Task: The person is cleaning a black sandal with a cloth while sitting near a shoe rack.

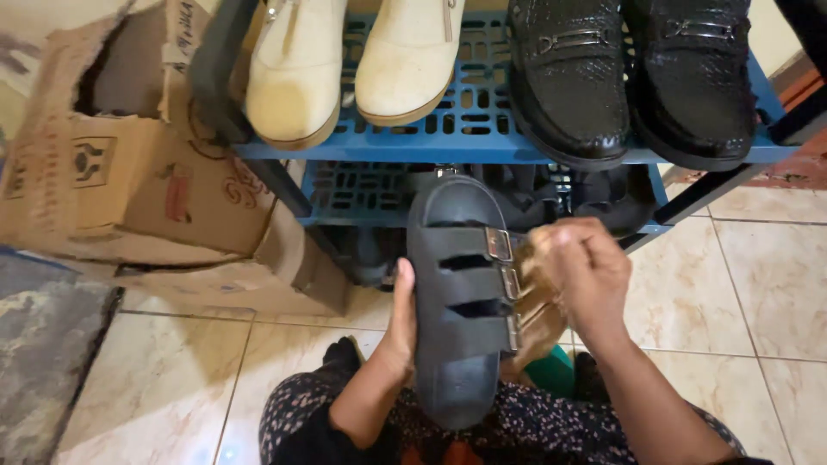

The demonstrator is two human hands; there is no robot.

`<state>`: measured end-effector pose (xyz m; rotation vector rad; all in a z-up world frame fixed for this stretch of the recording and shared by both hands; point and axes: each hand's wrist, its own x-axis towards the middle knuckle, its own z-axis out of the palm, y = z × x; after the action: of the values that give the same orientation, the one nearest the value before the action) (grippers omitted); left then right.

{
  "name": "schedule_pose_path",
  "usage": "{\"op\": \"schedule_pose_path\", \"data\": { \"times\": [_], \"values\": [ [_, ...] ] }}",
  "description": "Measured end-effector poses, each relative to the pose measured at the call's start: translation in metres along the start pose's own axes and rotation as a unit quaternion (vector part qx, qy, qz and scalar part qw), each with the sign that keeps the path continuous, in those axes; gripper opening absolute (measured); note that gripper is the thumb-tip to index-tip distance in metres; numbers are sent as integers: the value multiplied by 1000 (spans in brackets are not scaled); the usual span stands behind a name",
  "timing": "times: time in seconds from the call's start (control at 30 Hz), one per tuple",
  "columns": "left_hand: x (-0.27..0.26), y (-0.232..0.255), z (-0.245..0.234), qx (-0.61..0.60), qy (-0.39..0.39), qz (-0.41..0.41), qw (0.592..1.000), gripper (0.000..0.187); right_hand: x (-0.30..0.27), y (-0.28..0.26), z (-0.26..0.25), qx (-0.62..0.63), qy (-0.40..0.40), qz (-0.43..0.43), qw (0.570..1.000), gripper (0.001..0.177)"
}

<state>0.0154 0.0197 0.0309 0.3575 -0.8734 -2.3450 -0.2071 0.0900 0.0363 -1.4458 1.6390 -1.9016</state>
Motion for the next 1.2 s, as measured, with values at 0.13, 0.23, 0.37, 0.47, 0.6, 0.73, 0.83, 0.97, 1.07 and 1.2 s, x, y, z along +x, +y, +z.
{"op": "schedule_pose_path", "data": {
  "times": [0.13, 0.23, 0.37, 0.47, 0.6, 0.73, 0.83, 0.97, 1.07, 1.2],
  "values": [
    [2, -3, -18, -33, 26, 3, 999, 88, -6, -26, 5, 131, 60, 75, 987, 12],
    [6, -12, -19, -85, 6, -25, 996, 91, -17, -30, 12, 63, 36, -25, 997, 16],
    [11, -16, -15, -50, 21, -42, 998, 93, -38, -31, 18, -93, -43, -157, 982, 18],
    [10, -10, -23, -84, 29, -44, 995, 94, -48, -15, 19, -100, -89, -180, 974, 19],
    [14, -10, -33, -112, 44, -70, 990, 88, -41, 0, 9, -60, -60, -172, 981, 19],
    [16, -26, -45, -80, 28, -86, 993, 88, -26, -25, 10, -74, -64, -168, 981, 19],
    [16, -27, -47, -14, 85, -99, 991, 90, -27, -28, 13, -93, -116, -173, 974, 20],
    [15, -28, -50, -35, 66, -93, 993, 89, -22, -4, 9, -81, -143, -207, 964, 18],
    [14, -34, -54, -26, 54, -90, 994, 87, -18, -7, 7, -104, -141, -200, 964, 17],
    [15, -34, -57, -6, 38, -73, 997, 84, -16, -25, 0, -75, -210, -116, 968, 16]
  ]
}}
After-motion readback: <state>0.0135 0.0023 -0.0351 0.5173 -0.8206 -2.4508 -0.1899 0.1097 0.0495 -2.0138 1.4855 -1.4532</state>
